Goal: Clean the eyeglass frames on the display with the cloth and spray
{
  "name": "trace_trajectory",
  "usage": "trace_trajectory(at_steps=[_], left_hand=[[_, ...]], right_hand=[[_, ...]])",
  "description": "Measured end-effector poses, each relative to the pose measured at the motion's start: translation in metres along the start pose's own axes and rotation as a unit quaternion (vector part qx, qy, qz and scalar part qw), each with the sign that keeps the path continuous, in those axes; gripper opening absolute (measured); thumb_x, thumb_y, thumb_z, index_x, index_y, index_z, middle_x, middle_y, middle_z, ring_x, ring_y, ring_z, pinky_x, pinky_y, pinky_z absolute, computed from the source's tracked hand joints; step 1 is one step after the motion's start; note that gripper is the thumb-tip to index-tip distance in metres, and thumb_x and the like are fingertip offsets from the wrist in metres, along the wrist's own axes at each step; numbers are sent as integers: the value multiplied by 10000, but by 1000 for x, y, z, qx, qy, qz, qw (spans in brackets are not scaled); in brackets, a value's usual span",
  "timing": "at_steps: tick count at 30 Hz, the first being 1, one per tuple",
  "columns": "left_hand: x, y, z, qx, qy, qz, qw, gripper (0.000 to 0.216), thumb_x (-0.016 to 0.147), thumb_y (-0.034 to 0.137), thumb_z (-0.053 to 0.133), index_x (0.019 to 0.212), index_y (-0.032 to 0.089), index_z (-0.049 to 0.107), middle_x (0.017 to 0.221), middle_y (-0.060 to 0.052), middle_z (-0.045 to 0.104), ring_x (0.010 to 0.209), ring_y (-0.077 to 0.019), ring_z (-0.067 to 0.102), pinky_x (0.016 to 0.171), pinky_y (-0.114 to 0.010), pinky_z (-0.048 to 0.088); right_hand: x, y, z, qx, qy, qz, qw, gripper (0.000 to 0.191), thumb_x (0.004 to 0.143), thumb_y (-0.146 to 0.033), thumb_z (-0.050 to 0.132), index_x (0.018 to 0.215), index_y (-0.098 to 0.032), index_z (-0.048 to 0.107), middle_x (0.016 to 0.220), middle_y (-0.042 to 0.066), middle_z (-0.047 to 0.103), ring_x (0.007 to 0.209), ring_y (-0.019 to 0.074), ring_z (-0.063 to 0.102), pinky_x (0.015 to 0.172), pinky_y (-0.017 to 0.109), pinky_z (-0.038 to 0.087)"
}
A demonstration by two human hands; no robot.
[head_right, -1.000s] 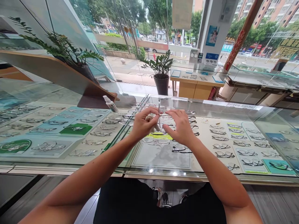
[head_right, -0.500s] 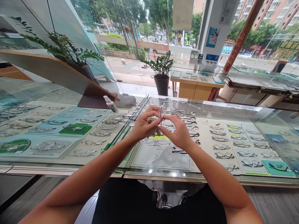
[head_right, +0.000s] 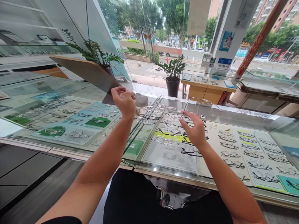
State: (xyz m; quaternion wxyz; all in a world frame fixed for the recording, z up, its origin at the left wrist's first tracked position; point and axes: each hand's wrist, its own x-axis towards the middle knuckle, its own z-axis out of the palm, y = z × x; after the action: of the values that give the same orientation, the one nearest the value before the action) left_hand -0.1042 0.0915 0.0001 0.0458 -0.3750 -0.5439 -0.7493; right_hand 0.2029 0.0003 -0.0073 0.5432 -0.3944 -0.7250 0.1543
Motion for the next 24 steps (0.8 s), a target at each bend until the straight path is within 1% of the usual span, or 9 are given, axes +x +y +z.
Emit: trace_trajectory(at_steps=[1, 3, 7, 10, 12, 14, 17, 21, 24], left_hand=[[7, -6, -4, 57, 24, 0, 998, 160, 898, 86, 556, 997, 204, 511, 1000, -59, 612, 940, -197, 636, 910, -337, 528], [17, -17, -11, 156, 25, -21, 987, 201, 896, 124, 591, 1068, 196, 516, 1131, -106, 624, 1107, -256, 635, 1030, -397, 499], [20, -37, -17, 281, -65, -105, 952, 503, 861, 360, 757, 1263, 161, 529, 1347, -222, 545, 1359, -399, 513, 1140, -504, 434], [19, -55, -16, 319, -133, -137, 928, 646, 818, 450, 806, 1315, 139, 535, 1396, -275, 499, 1428, -456, 432, 1181, -540, 386], [20, -67, -16, 326, -161, -144, 920, 568, 813, 418, 799, 1255, 147, 565, 1385, -275, 513, 1429, -462, 425, 1182, -540, 383], [20, -76, -17, 325, -177, -148, 917, 387, 823, 348, 763, 1121, 169, 592, 1324, -253, 568, 1400, -455, 454, 1174, -543, 388], [20, -84, -20, 308, -186, -150, 921, 174, 851, 274, 684, 943, 204, 554, 1178, -211, 651, 1323, -437, 528, 1158, -558, 399], [23, -79, -19, 267, -155, -150, 939, 111, 902, 252, 579, 935, 216, 479, 1107, -211, 670, 1238, -419, 592, 1104, -571, 437], [27, -64, -10, 214, -143, -126, 958, 95, 916, 254, 536, 947, 229, 450, 1066, -150, 675, 1141, -329, 650, 1042, -478, 499]], right_hand=[[1, 0, -1, -3, 3, -3, 1000, 270, 945, -394, 723, 1162, -243, 780, 1196, 76, 817, 1150, 276, 728, 1048, 486, 558], [2, 1, -2, -9, 10, -12, 1000, 266, 946, -399, 718, 1156, -248, 781, 1192, 74, 818, 1143, 276, 730, 1042, 492, 562], [4, 4, -3, -15, 21, -10, 1000, 279, 945, -418, 711, 1158, -252, 781, 1193, 78, 817, 1125, 277, 735, 1026, 503, 573], [5, 7, -3, -16, 19, -4, 1000, 289, 941, -421, 710, 1164, -250, 781, 1199, 80, 816, 1129, 276, 735, 1032, 509, 573], [5, 9, -3, -16, 19, -3, 1000, 295, 937, -426, 712, 1159, -244, 783, 1197, 84, 817, 1123, 276, 735, 1031, 507, 572], [5, 10, -2, -17, 19, -2, 1000, 305, 933, -436, 713, 1153, -237, 785, 1194, 88, 818, 1109, 276, 734, 1023, 503, 573], [6, 12, -1, -20, 16, 1, 1000, 318, 931, -447, 709, 1156, -235, 784, 1191, 89, 817, 1076, 274, 728, 1010, 500, 572], [8, 11, -1, -5, 20, 16, 1000, 325, 922, -450, 712, 1156, -236, 783, 1187, 93, 814, 1025, 266, 716, 984, 496, 573], [9, 8, -2, 29, 21, 30, 999, 317, 914, -446, 715, 1146, -242, 787, 1186, 87, 814, 1011, 255, 709, 964, 482, 572]])
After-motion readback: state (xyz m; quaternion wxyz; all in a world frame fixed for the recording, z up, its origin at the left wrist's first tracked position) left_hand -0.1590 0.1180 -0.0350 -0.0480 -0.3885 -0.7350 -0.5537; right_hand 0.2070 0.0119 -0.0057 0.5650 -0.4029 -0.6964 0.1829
